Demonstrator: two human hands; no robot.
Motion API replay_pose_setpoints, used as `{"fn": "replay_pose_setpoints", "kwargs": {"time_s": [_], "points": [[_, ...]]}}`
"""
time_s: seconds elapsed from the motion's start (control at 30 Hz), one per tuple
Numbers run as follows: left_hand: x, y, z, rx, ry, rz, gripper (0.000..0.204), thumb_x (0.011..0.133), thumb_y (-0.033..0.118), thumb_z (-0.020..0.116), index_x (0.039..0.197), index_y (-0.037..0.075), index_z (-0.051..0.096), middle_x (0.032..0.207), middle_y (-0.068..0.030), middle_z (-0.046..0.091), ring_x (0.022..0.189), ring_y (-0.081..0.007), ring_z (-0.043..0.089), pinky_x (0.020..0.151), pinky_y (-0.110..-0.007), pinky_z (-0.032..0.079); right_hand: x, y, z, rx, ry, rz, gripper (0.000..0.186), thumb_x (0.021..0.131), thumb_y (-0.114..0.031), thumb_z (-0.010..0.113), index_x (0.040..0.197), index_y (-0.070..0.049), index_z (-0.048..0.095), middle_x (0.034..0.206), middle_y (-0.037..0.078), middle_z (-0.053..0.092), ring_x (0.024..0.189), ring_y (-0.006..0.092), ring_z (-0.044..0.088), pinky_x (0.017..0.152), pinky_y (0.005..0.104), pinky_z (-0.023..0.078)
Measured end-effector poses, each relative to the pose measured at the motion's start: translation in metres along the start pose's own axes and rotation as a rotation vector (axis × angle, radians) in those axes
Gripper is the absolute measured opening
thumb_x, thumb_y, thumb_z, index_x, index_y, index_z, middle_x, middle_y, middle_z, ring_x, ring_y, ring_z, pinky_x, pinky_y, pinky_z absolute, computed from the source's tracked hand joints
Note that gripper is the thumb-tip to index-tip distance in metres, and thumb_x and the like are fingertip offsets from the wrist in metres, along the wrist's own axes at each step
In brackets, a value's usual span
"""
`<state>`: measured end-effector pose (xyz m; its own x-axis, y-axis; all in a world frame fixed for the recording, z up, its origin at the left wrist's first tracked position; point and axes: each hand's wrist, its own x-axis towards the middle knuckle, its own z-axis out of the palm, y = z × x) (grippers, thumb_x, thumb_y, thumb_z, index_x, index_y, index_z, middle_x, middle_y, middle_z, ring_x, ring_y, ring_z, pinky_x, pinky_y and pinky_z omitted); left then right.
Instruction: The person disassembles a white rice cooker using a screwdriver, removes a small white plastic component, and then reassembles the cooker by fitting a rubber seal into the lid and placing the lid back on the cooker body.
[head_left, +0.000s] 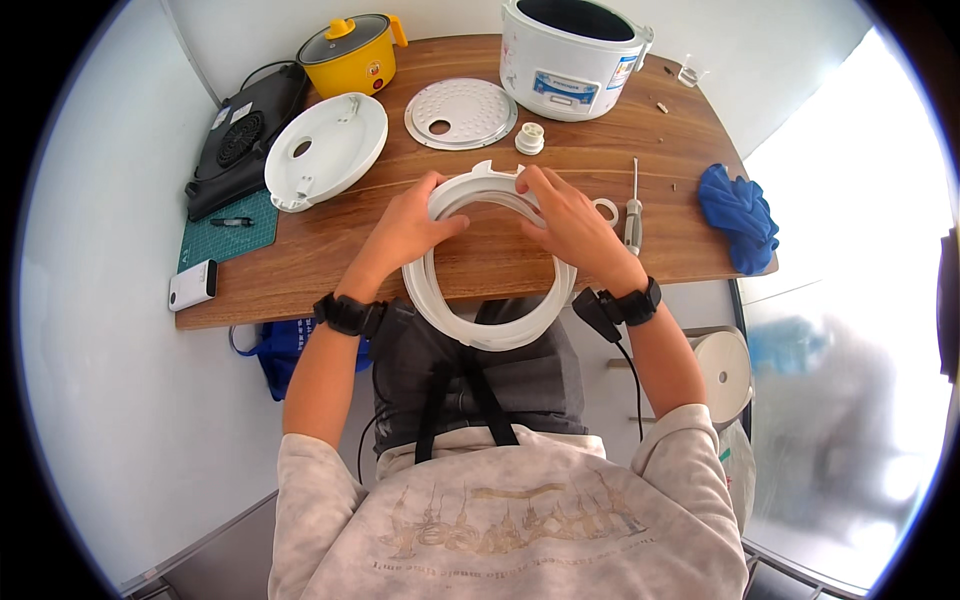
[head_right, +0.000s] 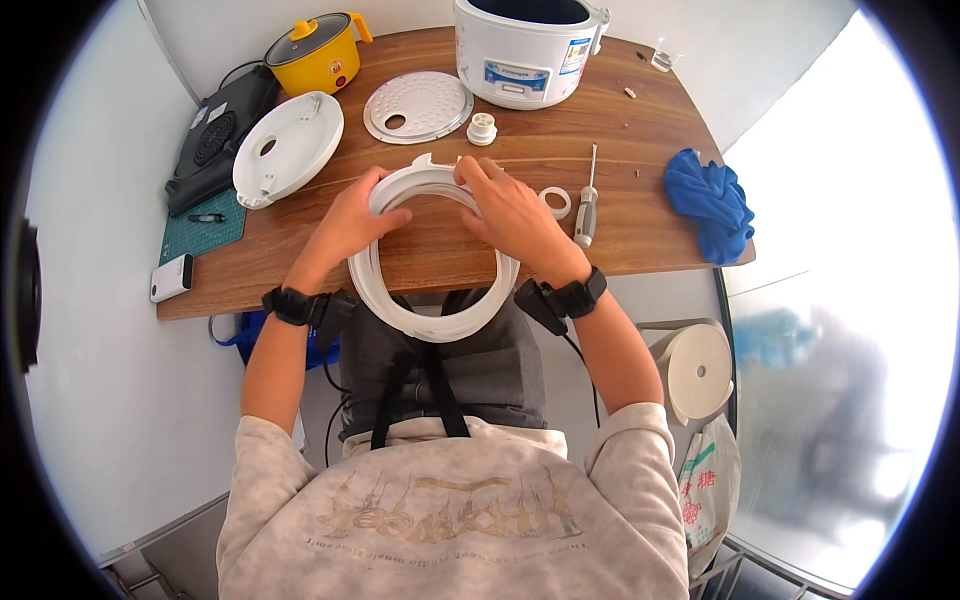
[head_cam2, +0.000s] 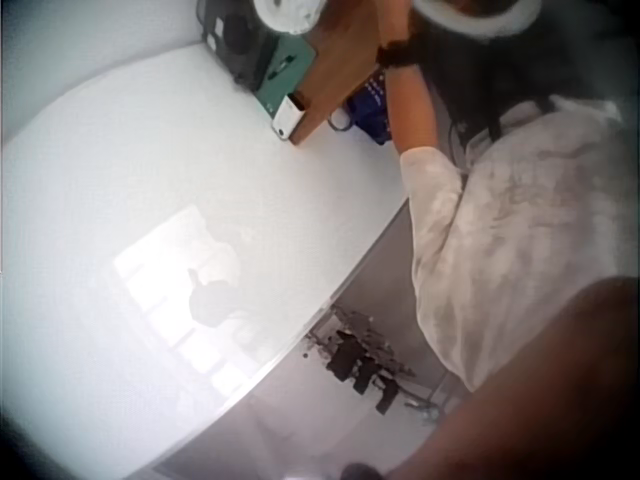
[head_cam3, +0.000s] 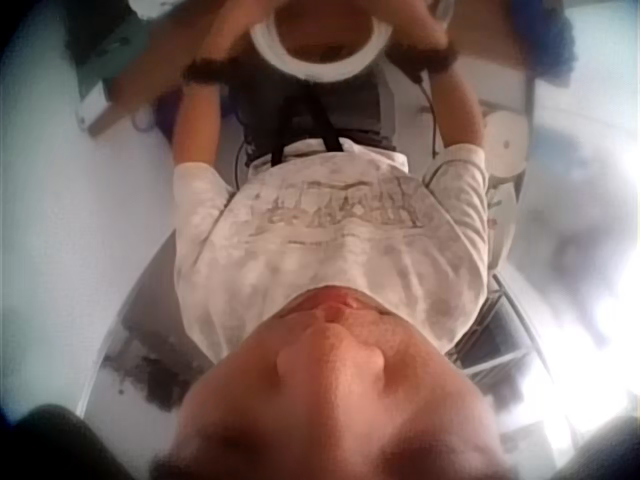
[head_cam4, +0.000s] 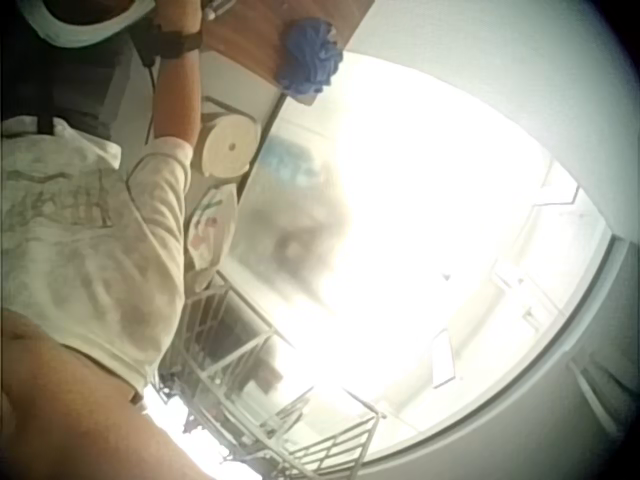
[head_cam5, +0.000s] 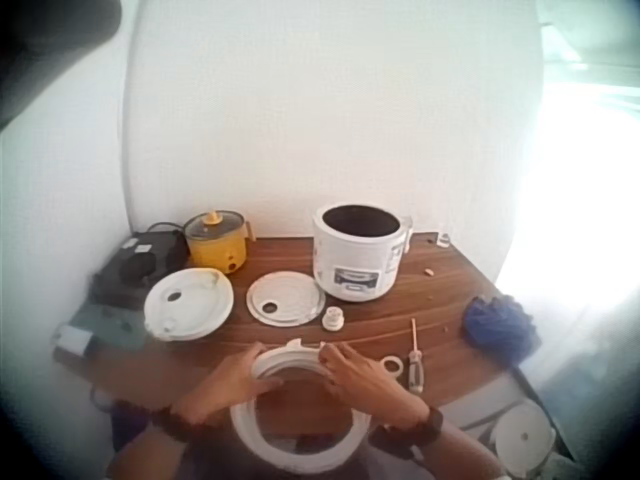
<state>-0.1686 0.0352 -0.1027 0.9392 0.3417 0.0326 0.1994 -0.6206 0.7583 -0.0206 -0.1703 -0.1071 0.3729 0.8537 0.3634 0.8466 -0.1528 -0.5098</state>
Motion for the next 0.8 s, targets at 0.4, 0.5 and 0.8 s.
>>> {"fn": "replay_pose_setpoints", "kwargs": {"time_s": [0.4,0.5,0.8], "points": [[0.007,-0.022,0.010,-0.288,-0.059,-0.058,0.038,0.096,0.018,0.071,0.130,0.003,0.060,0.089,-0.0032,0.066,0.073,-0.0095,0.062,0.069,-0.026,0.053,0.001,0.006,0.000,0.084,-0.026,-0.024,0.035,0.090,-0.010,0.069,0.117,-0.005,0.047,0.115,0.020,0.065,0.098,0.0433,0.065,0.080,0.0496,0.052],[0.005,-0.020,0.013,-0.297,-0.038,-0.053,0.036,0.098,0.018,0.068,0.130,0.004,0.059,0.087,-0.0027,0.066,0.073,-0.0093,0.062,0.068,-0.026,0.054,0.001,0.007,0.001,0.079,-0.029,-0.013,0.033,0.091,-0.008,0.067,0.116,-0.005,0.047,0.114,0.022,0.065,0.098,0.0440,0.065,0.081,0.0507,0.052],[0.006,-0.018,0.014,-0.175,0.005,-0.030,0.034,0.099,0.026,0.068,0.123,0.003,0.059,0.088,-0.0066,0.067,0.073,-0.0126,0.064,0.064,-0.028,0.056,0.002,0.019,0.012,0.141,0.037,0.112,0.037,0.093,-0.009,0.068,0.122,-0.004,0.045,0.112,0.024,0.068,0.097,0.0484,0.065,0.080,0.0504,0.050]]}}
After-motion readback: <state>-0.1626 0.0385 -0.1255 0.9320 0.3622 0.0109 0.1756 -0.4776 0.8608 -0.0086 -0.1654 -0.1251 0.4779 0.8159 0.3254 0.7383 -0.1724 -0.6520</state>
